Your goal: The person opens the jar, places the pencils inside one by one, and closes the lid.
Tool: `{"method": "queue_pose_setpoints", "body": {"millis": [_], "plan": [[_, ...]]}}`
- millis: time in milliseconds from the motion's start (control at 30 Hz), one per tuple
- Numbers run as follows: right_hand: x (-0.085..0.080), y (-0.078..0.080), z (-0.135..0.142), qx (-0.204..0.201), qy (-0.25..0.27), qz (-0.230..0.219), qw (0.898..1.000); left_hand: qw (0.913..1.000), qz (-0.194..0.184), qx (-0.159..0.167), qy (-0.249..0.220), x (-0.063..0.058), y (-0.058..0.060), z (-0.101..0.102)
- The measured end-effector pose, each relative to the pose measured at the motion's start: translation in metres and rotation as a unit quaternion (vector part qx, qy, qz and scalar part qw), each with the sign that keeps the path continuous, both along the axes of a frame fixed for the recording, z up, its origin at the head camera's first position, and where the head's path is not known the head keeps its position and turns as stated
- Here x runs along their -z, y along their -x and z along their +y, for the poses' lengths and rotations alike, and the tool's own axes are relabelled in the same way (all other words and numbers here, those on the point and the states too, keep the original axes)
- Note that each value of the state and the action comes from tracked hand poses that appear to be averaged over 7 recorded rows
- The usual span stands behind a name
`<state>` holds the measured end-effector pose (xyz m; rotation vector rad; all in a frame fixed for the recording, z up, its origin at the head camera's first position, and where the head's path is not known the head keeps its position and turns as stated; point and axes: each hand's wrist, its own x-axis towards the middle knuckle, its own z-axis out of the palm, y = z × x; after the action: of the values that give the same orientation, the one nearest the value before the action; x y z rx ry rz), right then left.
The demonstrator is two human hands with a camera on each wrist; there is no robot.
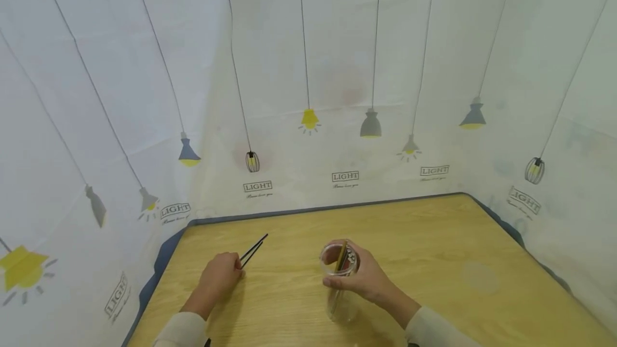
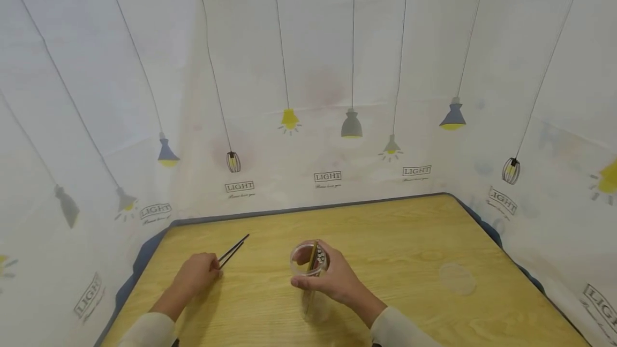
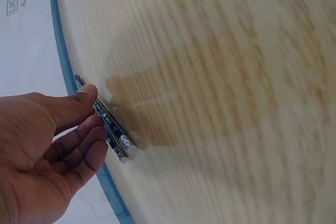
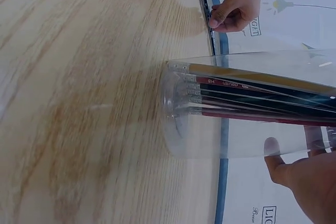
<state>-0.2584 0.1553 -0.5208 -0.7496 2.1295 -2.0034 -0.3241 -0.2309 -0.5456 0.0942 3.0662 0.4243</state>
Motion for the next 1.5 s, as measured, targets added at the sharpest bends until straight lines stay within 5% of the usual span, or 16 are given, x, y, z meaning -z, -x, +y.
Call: {"method": "queue_pose_setpoints", "body": {"millis": [667, 933, 1233, 1500], "plan": [[0.006, 0.003, -0.004, 0.018, -0.036, 0.024, 0.999, 0.9996, 0.006, -0.027, -0.005, 0.003, -0.001, -0.008], [0.008, 0.003, -0.002, 0.014, -0.032, 0.019, 0.999, 0.999, 0.017, -0.009, -0.04, 0.006, -0.003, -0.011], [-0.001, 0.01, 0.0, 0.029, -0.039, 0.047, 0.998, 0.994, 0.067, -0.007, -0.086, -0.045, 0.008, -0.007], [0.006, 0.003, -0.005, 0.027, -0.045, 0.019, 0.998, 0.9853, 0.089, -0.006, -0.146, -0.069, -0.009, 0.012]]}}
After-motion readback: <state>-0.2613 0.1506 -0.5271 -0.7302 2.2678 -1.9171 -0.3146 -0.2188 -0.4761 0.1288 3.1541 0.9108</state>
